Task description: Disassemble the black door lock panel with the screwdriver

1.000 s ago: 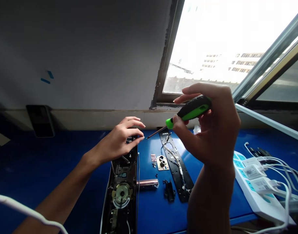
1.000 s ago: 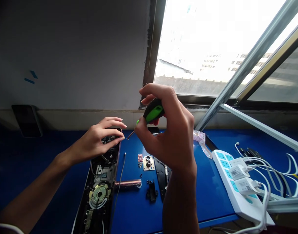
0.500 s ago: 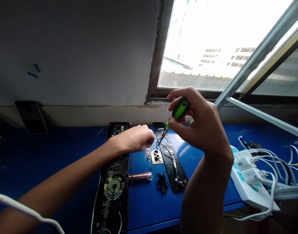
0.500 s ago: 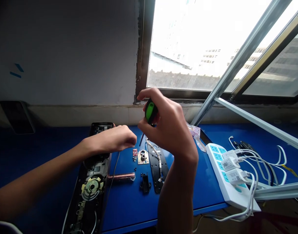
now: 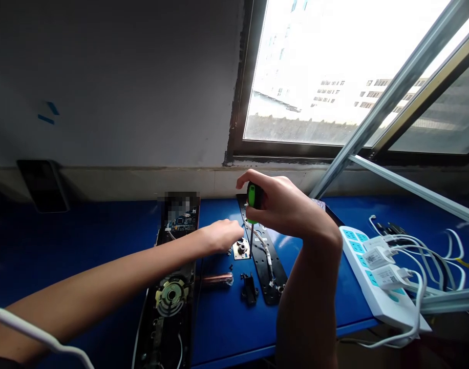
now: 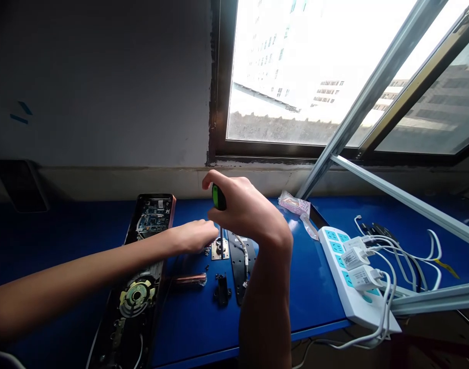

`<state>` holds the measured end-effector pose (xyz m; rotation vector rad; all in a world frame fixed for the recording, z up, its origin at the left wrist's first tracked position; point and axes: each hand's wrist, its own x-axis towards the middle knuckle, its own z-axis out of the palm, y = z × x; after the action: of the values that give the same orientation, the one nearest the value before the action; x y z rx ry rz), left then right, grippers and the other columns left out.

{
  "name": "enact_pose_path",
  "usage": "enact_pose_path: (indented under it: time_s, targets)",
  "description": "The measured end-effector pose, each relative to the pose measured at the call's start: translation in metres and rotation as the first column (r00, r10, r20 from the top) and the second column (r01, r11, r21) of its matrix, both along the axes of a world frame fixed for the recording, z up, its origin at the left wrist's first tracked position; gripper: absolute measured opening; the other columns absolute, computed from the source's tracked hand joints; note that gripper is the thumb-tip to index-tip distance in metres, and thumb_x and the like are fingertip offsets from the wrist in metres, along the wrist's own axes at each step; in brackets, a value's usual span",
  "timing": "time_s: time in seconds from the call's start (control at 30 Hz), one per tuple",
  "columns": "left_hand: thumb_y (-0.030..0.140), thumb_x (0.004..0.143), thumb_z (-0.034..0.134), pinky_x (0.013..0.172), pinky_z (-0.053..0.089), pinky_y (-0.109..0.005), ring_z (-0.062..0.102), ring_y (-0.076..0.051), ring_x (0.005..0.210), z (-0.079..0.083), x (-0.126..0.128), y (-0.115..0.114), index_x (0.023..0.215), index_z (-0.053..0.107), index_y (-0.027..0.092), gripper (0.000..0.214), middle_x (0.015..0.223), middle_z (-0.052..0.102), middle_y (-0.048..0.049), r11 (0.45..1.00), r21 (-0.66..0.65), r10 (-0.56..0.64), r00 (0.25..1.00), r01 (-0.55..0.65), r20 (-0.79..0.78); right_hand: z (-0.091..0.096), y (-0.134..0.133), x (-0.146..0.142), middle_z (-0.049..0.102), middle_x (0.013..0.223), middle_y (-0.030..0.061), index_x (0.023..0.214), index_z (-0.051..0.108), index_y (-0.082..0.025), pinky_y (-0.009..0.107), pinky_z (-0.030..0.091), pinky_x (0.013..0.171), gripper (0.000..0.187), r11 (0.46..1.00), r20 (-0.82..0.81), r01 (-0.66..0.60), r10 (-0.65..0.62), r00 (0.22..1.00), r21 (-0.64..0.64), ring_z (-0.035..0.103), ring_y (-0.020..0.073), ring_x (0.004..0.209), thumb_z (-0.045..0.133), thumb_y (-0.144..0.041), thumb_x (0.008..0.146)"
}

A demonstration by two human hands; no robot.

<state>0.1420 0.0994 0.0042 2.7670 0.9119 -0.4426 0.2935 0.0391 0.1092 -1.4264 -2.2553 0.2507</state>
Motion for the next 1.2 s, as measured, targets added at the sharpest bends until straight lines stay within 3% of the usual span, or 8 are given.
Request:
enact_pose_path:
  time_s: [0.1, 0.23, 0.4, 0.5, 0.73, 0.93, 1.03, 1.2]
  targets:
    - [-0.002, 0.073, 0.055, 0.057, 0.04, -0.03, 0.064, -0.023, 0.067, 0.002, -0.002, -0.002, 0.071, 0.063, 0.017, 0.021, 0.075, 0.066, -0.0079, 1.0, -0.001, -0.001, 1.0, 0.001, 0.018, -0.001, 0.0, -0.001, 0.064, 0.085, -0.0021, 0.114, 0.06, -0.027, 0.024, 0.04, 0.058, 0.042, 1.0, 0.012, -0.002, 0.001, 1.0, 0.009, 0.051, 0.0124, 0.071, 0.062, -0.017, 0.074]
    - [0.0, 0.073, 0.056, 0.053, 0.033, -0.03, 0.059, -0.021, 0.063, 0.018, -0.017, -0.006, 0.071, 0.064, 0.018, 0.02, 0.074, 0.064, -0.006, 1.0, 0.026, 0.003, 0.998, -0.005, 0.07, -0.001, 0.0, -0.005, 0.066, 0.089, -0.0017, 0.116, 0.061, -0.027, 0.025, 0.041, 0.061, 0.042, 0.999, -0.001, -0.023, 0.023, 1.0, 0.033, 0.052, 0.0123, 0.074, 0.062, -0.017, 0.075]
    - [0.007, 0.085, 0.059, 0.055, 0.033, -0.031, 0.061, -0.02, 0.064, 0.042, -0.06, -0.012, 0.075, 0.069, 0.019, 0.019, 0.071, 0.066, -0.0041, 0.992, 0.119, 0.0, 0.959, -0.035, 0.285, 0.002, 0.001, -0.015, 0.066, 0.086, -0.0034, 0.119, 0.06, -0.025, 0.027, 0.044, 0.064, 0.044, 0.992, -0.084, -0.111, 0.116, 0.99, 0.067, 0.054, 0.0112, 0.071, 0.062, -0.012, 0.077]
    - [0.011, 0.091, 0.063, 0.066, 0.042, -0.03, 0.069, -0.021, 0.081, 0.053, -0.089, -0.014, 0.094, 0.076, 0.022, 0.017, 0.088, 0.074, -0.0033, 0.994, 0.107, -0.021, 0.903, -0.028, 0.429, 0.003, 0.0, -0.027, 0.068, 0.092, -0.0028, 0.121, 0.059, -0.025, 0.027, 0.048, 0.068, 0.047, 0.979, -0.184, -0.164, 0.184, 0.965, 0.119, 0.059, 0.0113, 0.074, 0.062, -0.007, 0.077]
    - [0.025, 0.1, 0.063, 0.073, 0.049, -0.027, 0.068, -0.015, 0.085, 0.069, -0.149, 0.0, 0.107, 0.076, 0.024, 0.016, 0.1, 0.074, 0.0001, 0.986, 0.11, 0.015, 0.736, -0.121, 0.677, -0.001, -0.002, -0.068, 0.067, 0.101, -0.0005, 0.126, 0.058, -0.027, 0.03, 0.056, 0.072, 0.051, 0.952, -0.494, -0.222, 0.299, 0.816, 0.21, 0.066, 0.016, 0.088, 0.067, -0.007, 0.08]
    - [0.031, 0.101, 0.061, 0.09, 0.054, -0.028, 0.069, -0.018, 0.103, 0.065, -0.193, 0.02, 0.113, 0.075, 0.024, 0.021, 0.119, 0.073, -0.0016, 0.97, 0.111, 0.062, 0.665, -0.215, 0.745, -0.01, 0.011, -0.107, 0.071, 0.102, 0.001, 0.129, 0.053, -0.029, 0.034, 0.063, 0.07, 0.061, 0.931, -0.692, -0.072, 0.317, 0.649, 0.359, 0.071, 0.0193, 0.089, 0.076, -0.005, 0.078]
    - [0.031, 0.103, 0.057, 0.098, 0.052, -0.029, 0.068, -0.018, 0.111, 0.062, -0.205, 0.025, 0.118, 0.074, 0.026, 0.023, 0.125, 0.071, -0.0007, 0.977, 0.046, 0.099, 0.642, -0.206, 0.76, -0.013, 0.02, -0.12, 0.074, 0.104, 0.0021, 0.129, 0.056, -0.026, 0.037, 0.065, 0.076, 0.055, 0.915, -0.687, 0.022, 0.286, 0.668, 0.403, 0.073, 0.0211, 0.095, 0.078, -0.007, 0.081]
    - [0.026, 0.107, 0.048, 0.104, 0.05, -0.031, 0.065, -0.018, 0.116, 0.053, -0.212, 0.033, 0.124, 0.069, 0.025, 0.028, 0.127, 0.071, -0.0007, 0.985, -0.076, 0.158, 0.614, -0.158, 0.773, -0.019, 0.03, -0.134, 0.073, 0.114, 0.0042, 0.136, 0.06, -0.027, 0.042, 0.065, 0.085, 0.062, 0.871, -0.568, 0.069, 0.255, 0.782, 0.486, 0.073, 0.0239, 0.101, 0.079, -0.007, 0.081]
